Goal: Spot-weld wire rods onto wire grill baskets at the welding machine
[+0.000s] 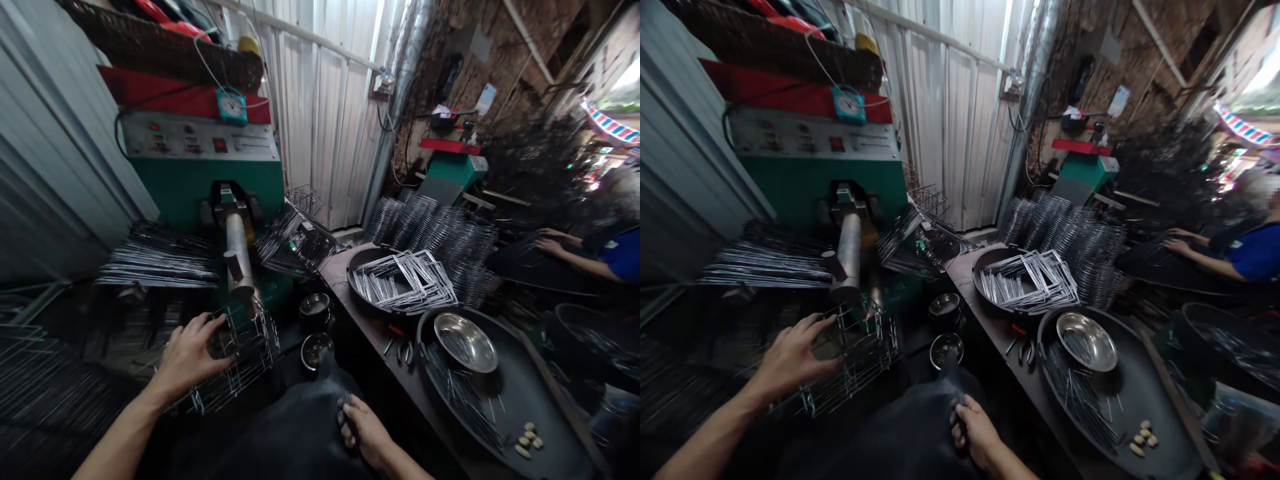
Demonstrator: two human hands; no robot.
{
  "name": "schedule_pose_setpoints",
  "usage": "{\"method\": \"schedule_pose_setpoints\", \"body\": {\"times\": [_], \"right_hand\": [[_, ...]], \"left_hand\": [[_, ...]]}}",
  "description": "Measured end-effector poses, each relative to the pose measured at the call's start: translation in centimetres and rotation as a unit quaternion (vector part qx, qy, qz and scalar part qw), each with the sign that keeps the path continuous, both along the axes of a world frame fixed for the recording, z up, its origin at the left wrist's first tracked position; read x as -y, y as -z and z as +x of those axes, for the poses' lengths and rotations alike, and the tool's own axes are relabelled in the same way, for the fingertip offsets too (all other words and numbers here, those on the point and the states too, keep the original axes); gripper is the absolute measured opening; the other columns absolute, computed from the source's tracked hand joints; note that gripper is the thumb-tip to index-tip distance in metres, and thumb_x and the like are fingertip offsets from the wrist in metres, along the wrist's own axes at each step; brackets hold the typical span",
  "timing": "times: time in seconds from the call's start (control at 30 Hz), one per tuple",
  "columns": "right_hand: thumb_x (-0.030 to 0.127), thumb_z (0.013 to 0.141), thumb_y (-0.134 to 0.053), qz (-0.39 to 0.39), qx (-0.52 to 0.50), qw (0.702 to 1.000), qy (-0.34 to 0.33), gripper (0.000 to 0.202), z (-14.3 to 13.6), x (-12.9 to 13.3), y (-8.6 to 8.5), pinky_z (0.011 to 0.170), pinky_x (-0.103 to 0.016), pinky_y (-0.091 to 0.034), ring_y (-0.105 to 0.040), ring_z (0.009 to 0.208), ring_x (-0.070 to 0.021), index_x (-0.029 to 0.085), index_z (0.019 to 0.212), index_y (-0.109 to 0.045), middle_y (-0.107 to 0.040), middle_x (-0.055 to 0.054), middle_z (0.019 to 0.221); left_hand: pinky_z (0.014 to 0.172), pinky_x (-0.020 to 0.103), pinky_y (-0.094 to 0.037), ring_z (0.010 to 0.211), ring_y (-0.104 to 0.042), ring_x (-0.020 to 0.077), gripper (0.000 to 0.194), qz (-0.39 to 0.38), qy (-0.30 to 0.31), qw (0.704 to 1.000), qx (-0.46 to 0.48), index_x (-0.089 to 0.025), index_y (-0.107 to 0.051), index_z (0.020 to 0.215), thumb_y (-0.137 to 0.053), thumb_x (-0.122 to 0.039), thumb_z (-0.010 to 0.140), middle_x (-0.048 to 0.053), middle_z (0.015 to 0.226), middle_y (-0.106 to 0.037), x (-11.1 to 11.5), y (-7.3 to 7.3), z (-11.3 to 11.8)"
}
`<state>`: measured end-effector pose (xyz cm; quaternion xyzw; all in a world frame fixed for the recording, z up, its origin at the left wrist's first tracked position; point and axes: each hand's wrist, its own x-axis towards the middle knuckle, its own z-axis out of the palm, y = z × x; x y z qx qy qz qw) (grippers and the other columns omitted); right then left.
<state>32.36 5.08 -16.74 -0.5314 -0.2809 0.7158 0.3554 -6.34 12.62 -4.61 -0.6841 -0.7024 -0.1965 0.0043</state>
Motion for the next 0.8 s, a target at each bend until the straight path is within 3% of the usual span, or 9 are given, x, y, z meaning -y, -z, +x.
{"method": "schedule_pose_setpoints", "body": {"times": [0.3, 0.5, 0.63, 0.7, 0.8], "right_hand": [[0.037, 0.062, -0.076, -0.053, -0.039, 0.998, 0.017, 0.039, 0.3, -0.6, -0.8, 0.041, -0.017, -0.015, -0.041, 0.042, -0.0046, 0.017, 0.09, -0.057, -0.056, 0.005, 0.062], [0.032, 0.067, -0.076, -0.067, -0.055, 0.996, 0.029, 0.032, 0.3, -0.5, -0.8, 0.042, -0.016, -0.019, -0.043, 0.043, -0.0052, 0.017, 0.089, -0.059, -0.057, 0.004, 0.062], [0.027, 0.067, -0.08, -0.085, -0.094, 0.99, 0.058, 0.03, 0.5, -0.5, -1.8, 0.043, -0.015, -0.023, -0.047, 0.048, -0.0056, 0.017, 0.087, -0.06, -0.057, 0.003, 0.065], [0.024, 0.064, -0.083, -0.091, -0.116, 0.987, 0.067, 0.033, 0.7, -0.9, -2.5, 0.043, -0.014, -0.023, -0.049, 0.051, -0.0061, 0.017, 0.088, -0.061, -0.058, 0.002, 0.068], [0.023, 0.06, -0.084, -0.089, -0.14, 0.984, 0.071, 0.036, 1.1, -2.0, -3.2, 0.044, -0.014, -0.024, -0.05, 0.053, -0.0065, 0.016, 0.088, -0.062, -0.055, 0.003, 0.068]], "left_hand": [[0.11, 0.052, -0.041, 0.135, -0.049, 0.0415, 0.078, -0.075, 0.005, 0.997, 0.009, -0.016, -0.058, 0.136, -0.064, -0.051, 0.066, 0.019, 0.147, -0.051, 0.1, -0.9, 0.0], [0.113, 0.047, -0.04, 0.138, -0.047, 0.0343, 0.08, -0.106, 0.003, 0.994, -0.012, -0.014, -0.055, 0.138, -0.059, -0.051, 0.067, 0.018, 0.151, -0.049, 0.1, -1.5, 0.3], [0.114, 0.045, -0.038, 0.141, -0.045, 0.0332, 0.081, -0.132, 0.009, 0.991, 0.003, -0.012, -0.052, 0.141, -0.059, -0.049, 0.069, 0.019, 0.154, -0.046, 0.0, -1.9, 0.5], [0.116, 0.05, -0.034, 0.144, -0.04, 0.0339, 0.085, -0.149, 0.013, 0.989, 0.006, -0.012, -0.046, 0.146, -0.059, -0.051, 0.072, 0.02, 0.158, -0.04, 0.5, -1.9, 0.2], [0.117, 0.067, -0.021, 0.151, -0.026, 0.0381, 0.095, -0.175, 0.011, 0.984, -0.02, -0.014, -0.034, 0.153, -0.06, -0.054, 0.071, 0.02, 0.163, -0.031, 1.8, -1.4, -1.0]]}}
